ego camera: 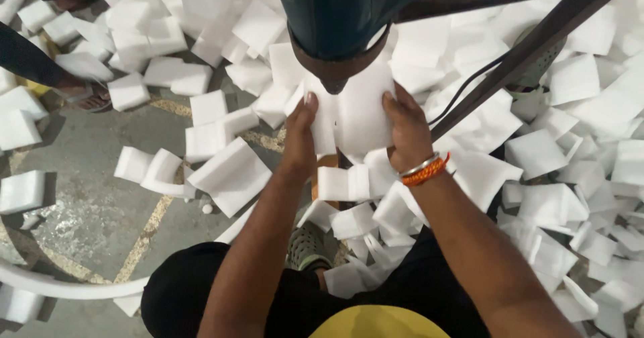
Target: The person sits on the floor surrounded by white foam pieces and repeatedly picks up rectangular foam blocks, places them under a cutting tool, and cuts them into smaller pieces. The cut pieces fall onto the floor, accumulating in a growing pile.
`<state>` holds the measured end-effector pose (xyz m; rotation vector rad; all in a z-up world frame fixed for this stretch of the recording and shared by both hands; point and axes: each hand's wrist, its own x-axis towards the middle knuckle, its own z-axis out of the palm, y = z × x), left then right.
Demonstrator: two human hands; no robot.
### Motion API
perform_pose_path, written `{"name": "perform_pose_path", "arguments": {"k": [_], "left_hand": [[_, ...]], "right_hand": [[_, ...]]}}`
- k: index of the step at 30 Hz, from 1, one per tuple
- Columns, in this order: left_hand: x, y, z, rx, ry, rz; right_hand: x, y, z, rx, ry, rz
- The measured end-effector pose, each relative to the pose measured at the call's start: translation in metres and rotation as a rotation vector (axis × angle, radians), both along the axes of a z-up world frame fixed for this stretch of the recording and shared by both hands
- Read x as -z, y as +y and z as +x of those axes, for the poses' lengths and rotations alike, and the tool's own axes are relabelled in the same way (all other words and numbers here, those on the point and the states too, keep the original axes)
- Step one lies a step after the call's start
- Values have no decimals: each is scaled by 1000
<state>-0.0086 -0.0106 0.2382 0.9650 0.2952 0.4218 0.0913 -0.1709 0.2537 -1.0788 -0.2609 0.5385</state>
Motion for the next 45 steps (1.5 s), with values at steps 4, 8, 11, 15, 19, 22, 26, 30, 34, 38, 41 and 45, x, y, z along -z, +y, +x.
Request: {"name": "perform_pose_path", "arguments": {"k": [4,8,11,15,19,22,26,30,34,38,41,45], "left_hand": [[-13,24,28,-13,-24,175],[-8,38,42,-4,-283,514],[-6,38,46,43,-204,397],[-5,23,36,42,72,175],[1,1,5,51,-108,350],[8,-13,-15,22,7,382],[22,-31,-33,4,21,350],[45,-45,-43,-40,80,442],[61,-54,-56,-59,113,703],[62,-53,-88,-17,135,1135],[54,-50,-102,82,77,1283],[42,-59,-106,121,189,1514]], "right_hand": [[-29,19,25,1,61,38],[-44,28,38,19,82,53],[-44,27,34,45,-28,35],[-33,15,15,-11,-209,25],[-17,6,-9,36,-296,-20],[-5,-5,-27,54,-334,-175],[7,-19,-42,37,-354,-227],[21,-35,-53,16,-272,-270],[34,-55,-58,-43,-71,-77],[43,-78,-57,-85,132,-12],[46,-87,-48,-58,185,-43],[47,-91,-35,-123,213,-62]]}}
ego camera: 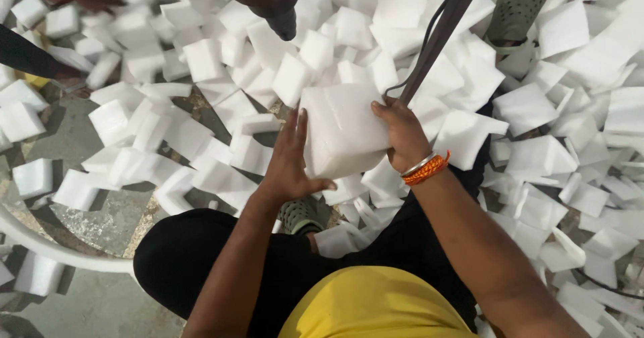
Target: The person sits on the floor surrounded by white foam pieces and repeatedly picks up rectangular foam blocks, places them under a cutting tool, and cuts them into smaller pieces. The cut pieces fall onto the floor, accumulating in a growing pile.
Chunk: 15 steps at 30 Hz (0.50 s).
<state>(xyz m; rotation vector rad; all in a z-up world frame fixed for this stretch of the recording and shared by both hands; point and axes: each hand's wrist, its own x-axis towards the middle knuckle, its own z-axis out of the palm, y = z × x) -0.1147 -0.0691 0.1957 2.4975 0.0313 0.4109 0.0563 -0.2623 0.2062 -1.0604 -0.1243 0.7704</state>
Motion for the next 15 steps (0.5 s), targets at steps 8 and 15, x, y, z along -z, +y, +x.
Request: {"name": "perform_pose_path", "arguments": {"k": [8,15], "left_hand": [[0,-8,23,-49,127,-922],[12,-7,34,-45,16,-875]], "right_hand": [[11,-8,-20,-126,-564,-103],[20,5,-28,44,-485,75]]}}
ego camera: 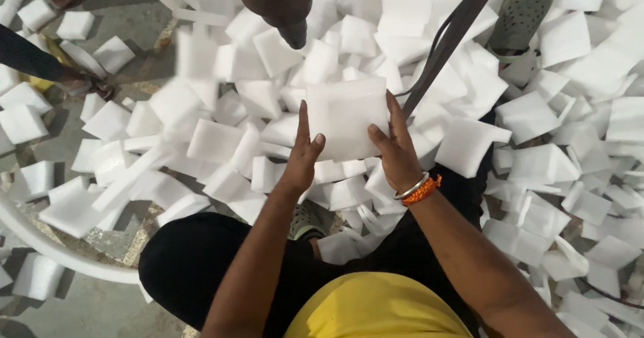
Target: The person sits on the floor surrounded by white foam pieces and repeatedly picks up rectangular foam blocks, places them under a cutting tool, and cuts them into smaller pieces. The cut pieces fall onto the floor, accumulating in a growing pile.
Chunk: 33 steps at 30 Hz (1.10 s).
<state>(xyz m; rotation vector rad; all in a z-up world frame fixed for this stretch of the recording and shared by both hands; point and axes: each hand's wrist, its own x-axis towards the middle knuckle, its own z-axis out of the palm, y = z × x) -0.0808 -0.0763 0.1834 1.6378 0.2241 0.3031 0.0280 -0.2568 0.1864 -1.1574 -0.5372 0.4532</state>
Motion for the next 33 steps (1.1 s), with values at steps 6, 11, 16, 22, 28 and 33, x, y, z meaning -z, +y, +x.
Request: {"name": "perform_pose_path", "arguments": {"k": [6,11,16,22,28,33], "left_hand": [[-5,-3,14,-73,-37,-300],[-20,12,37,-115,4,-531],[-41,43,69,-214,55,-553],[-66,72,96,-146,-221,-431],[-70,71,100,-141,-179,-537],[-63,55,79,-130,-223,-353]], "right_hand": [[-3,18,8,83,124,44],[-22,41,20,40,188,128],[-55,78,45,22,194,216],[-88,107,74,17,107,193],[-89,110,76,32,18,252],[-72,103,61,93,-58,154]]}}
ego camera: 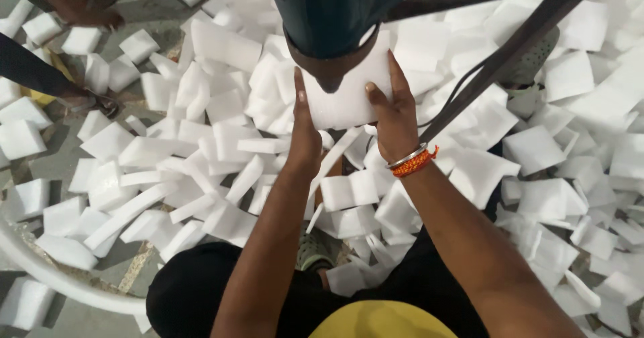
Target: The person sits on the floor surrounded by white foam pieces and repeatedly picks up rectangular foam blocks, places them under a cutting tool, and cuts them into smaller pieces. The cut pieces fall onto the floor, accumulating in a growing pile.
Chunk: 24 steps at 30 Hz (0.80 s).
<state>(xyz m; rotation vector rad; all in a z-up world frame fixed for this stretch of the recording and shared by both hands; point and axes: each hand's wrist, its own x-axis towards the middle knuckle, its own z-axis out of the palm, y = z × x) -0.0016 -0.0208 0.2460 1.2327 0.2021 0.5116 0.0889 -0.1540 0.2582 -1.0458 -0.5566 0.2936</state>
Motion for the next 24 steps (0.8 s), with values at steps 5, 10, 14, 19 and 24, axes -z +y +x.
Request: {"name": "perform_pose_path", "arguments": {"k": [5,10,14,19,24], "left_hand": [[26,-17,-26,-39,147,-28],[77,-31,-52,-113,64,221],[96,-41,-75,-176,293,519],[75,-48,-125,-150,441,992],[39,-54,-132,-38,181,1211]], "right_hand": [[21,-18,-15,42,-112,-227],[48,-35,-40,-34,11,-249],[56,-58,-44,-147,102,-269],[56,-98,-49,-260,313,-360],[60,-124,-60,-377,564,-249]]}}
